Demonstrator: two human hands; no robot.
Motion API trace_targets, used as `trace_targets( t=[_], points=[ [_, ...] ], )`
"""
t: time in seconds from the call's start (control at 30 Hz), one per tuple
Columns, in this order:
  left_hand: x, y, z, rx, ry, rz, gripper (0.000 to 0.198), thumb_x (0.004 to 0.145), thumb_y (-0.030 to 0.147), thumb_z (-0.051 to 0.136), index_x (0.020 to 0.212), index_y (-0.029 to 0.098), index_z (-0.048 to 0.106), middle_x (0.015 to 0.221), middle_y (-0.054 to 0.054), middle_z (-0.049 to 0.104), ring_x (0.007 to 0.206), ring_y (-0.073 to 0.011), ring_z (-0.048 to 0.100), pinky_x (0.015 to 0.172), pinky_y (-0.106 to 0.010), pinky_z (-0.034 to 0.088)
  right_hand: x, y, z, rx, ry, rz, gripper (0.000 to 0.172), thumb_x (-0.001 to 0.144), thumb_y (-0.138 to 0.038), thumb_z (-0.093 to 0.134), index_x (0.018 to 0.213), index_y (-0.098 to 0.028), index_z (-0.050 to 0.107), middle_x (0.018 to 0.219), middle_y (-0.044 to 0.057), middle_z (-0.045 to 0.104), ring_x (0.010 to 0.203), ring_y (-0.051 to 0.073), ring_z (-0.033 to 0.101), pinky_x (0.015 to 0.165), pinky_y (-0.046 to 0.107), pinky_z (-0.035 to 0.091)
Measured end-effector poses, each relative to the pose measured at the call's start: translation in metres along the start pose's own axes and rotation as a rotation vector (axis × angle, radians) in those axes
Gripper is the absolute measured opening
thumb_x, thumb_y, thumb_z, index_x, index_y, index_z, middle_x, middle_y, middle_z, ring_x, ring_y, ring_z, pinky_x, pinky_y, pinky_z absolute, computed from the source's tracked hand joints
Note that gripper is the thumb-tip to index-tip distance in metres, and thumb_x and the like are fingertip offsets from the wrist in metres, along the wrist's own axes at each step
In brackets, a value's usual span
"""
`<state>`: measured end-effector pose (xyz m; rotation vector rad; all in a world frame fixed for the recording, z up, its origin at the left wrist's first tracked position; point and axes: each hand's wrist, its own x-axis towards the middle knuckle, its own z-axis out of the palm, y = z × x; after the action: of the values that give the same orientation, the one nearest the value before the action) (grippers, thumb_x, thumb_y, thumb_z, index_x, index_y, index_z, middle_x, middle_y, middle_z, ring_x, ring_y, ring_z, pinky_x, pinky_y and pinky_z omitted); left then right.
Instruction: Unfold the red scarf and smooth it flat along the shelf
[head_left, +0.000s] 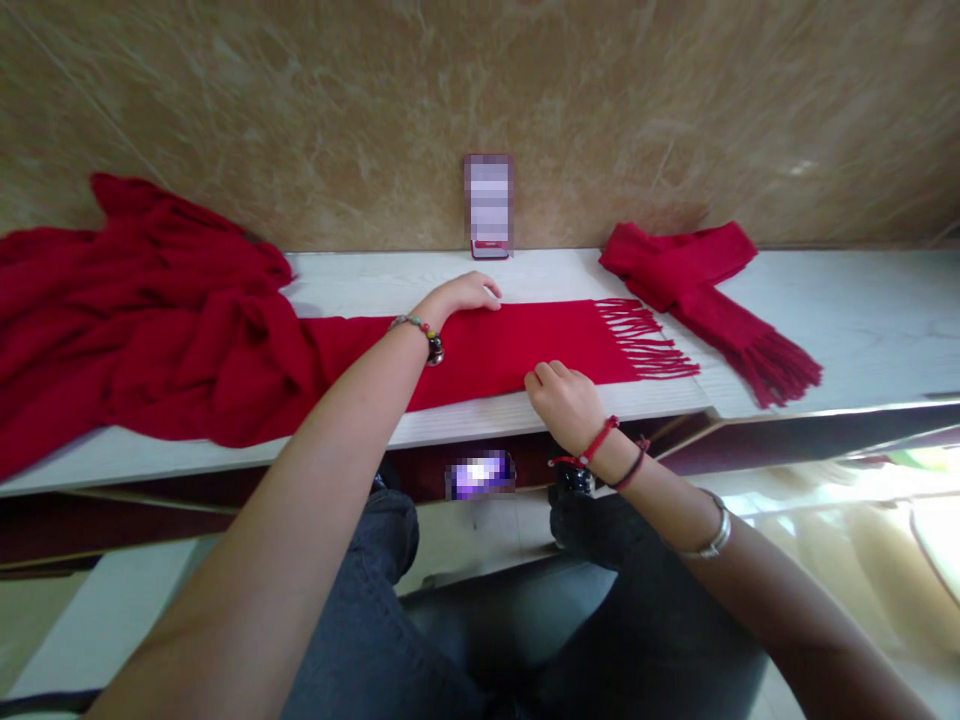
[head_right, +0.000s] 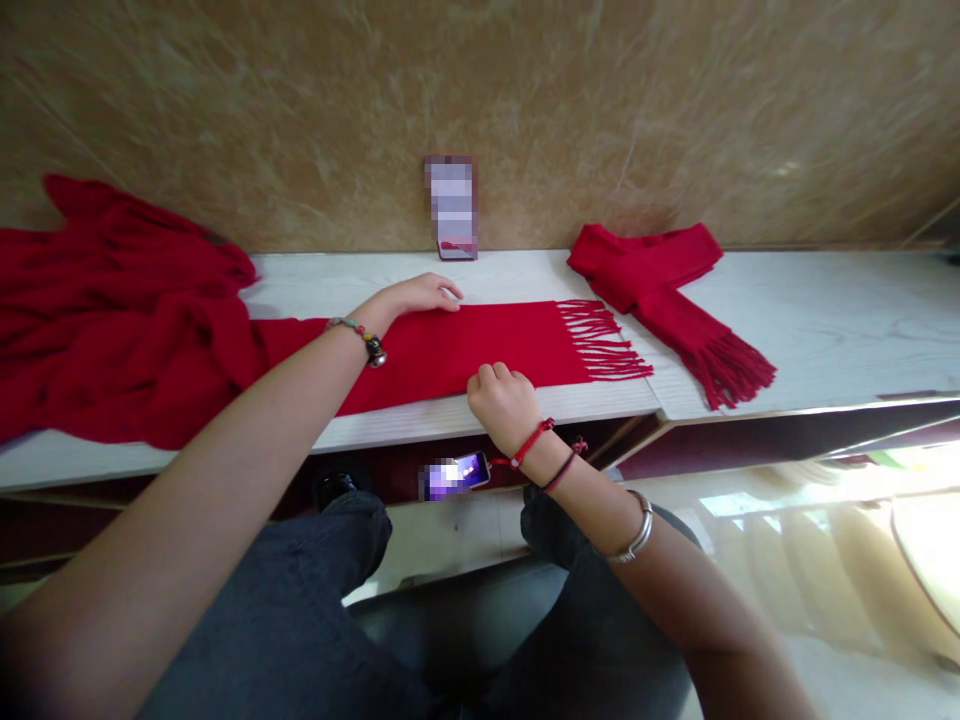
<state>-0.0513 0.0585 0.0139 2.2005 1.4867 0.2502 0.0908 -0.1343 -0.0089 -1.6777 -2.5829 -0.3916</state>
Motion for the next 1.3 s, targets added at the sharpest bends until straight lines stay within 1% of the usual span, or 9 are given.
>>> trace_targets(
  t=[0.3,0.47,0.6,0.7,0.77,0.87,1.0,1.13,1.3],
  points=[
    [-0.007,0.006,-0.013,-0.226,-0.009,-0.016,0.041,0.07,0.022,0.06,0.111,0.015,0.065,0.104,-0.005,0.069,0.09,-0.0162,0.062,0.073,-0.021,0.046,0.0,0.011,0.006,0.172,0.174,0.08,0.028,0.091,-0.012,0.039,0.092,-0.015,0.067,0.084,0.008,0.065,0.077,0.016,0.058,0.06,0.024,0.039],
    [-0.003,0.046,-0.047,-0.382,-0.035,0.019,0.042,0.08,0.012,0.052,0.122,0.015,0.058,0.113,-0.007,0.065,0.1,-0.0144,0.06,0.078,-0.022,0.045,0.007,0.025,0.0,0.555,0.436,0.298,0.031,0.086,-0.013,0.041,0.103,-0.016,0.067,0.092,0.007,0.069,0.082,0.015,0.062,0.074,0.026,0.048],
    [0.014,0.087,-0.061,-0.478,-0.109,0.041,0.045,0.084,0.01,0.05,0.129,0.014,0.051,0.116,-0.009,0.063,0.096,-0.0133,0.059,0.075,-0.024,0.046,0.004,0.042,0.003,0.915,0.56,0.494,0.032,0.085,-0.02,0.039,0.106,-0.017,0.063,0.093,0.007,0.068,0.073,0.014,0.065,0.067,0.028,0.053],
    [0.029,0.111,-0.047,-0.392,-0.135,0.013,0.041,0.083,0.01,0.053,0.124,0.014,0.057,0.116,-0.007,0.063,0.094,-0.0122,0.059,0.07,-0.02,0.046,-0.008,0.057,0.008,1.034,0.582,0.576,0.037,0.084,-0.023,0.038,0.114,-0.018,0.058,0.094,0.006,0.067,0.064,0.012,0.064,0.056,0.025,0.053],
    [0.039,0.121,-0.027,-0.329,-0.15,0.003,0.039,0.078,0.009,0.056,0.116,0.014,0.063,0.111,-0.007,0.066,0.092,-0.0141,0.06,0.067,-0.021,0.046,-0.02,0.066,0.01,0.929,0.536,0.591,0.043,0.081,-0.02,0.039,0.121,-0.019,0.055,0.085,0.004,0.067,0.06,0.012,0.062,0.054,0.025,0.052],
    [0.051,0.129,0.009,-0.158,-0.169,0.089,0.038,0.076,0.012,0.057,0.113,0.015,0.065,0.104,-0.005,0.069,0.086,-0.0151,0.062,0.064,-0.021,0.046,-0.035,0.077,0.007,0.578,0.362,0.561,0.051,0.078,-0.013,0.04,0.128,-0.018,0.053,0.074,0.002,0.066,0.061,0.015,0.061,0.06,0.027,0.05],
    [0.065,0.127,0.044,-0.059,-0.165,0.207,0.038,0.07,0.011,0.059,0.107,0.012,0.069,0.099,-0.004,0.071,0.082,-0.0152,0.062,0.067,-0.02,0.046,-0.043,0.083,0.001,0.226,0.059,0.498,0.048,0.082,-0.011,0.041,0.126,-0.02,0.057,0.088,0.009,0.069,0.072,0.018,0.064,0.061,0.027,0.047],
    [0.072,0.121,0.055,-0.004,-0.128,0.236,0.039,0.069,0.011,0.059,0.108,0.01,0.069,0.099,-0.005,0.071,0.083,-0.0168,0.063,0.073,-0.022,0.047,-0.043,0.084,-0.001,0.103,-0.084,0.486,0.045,0.084,-0.012,0.041,0.125,-0.021,0.058,0.095,0.011,0.068,0.077,0.02,0.063,0.058,0.026,0.046],
    [0.054,0.123,0.056,0.154,0.048,0.248,0.047,0.081,0.015,0.052,0.127,0.014,0.054,0.124,-0.012,0.058,0.11,-0.0215,0.056,0.093,-0.029,0.042,-0.042,0.091,0.004,0.066,0.029,0.39,0.042,0.086,-0.013,0.044,0.124,-0.021,0.059,0.106,0.014,0.062,0.093,0.021,0.058,0.066,0.026,0.047]
  ],
)
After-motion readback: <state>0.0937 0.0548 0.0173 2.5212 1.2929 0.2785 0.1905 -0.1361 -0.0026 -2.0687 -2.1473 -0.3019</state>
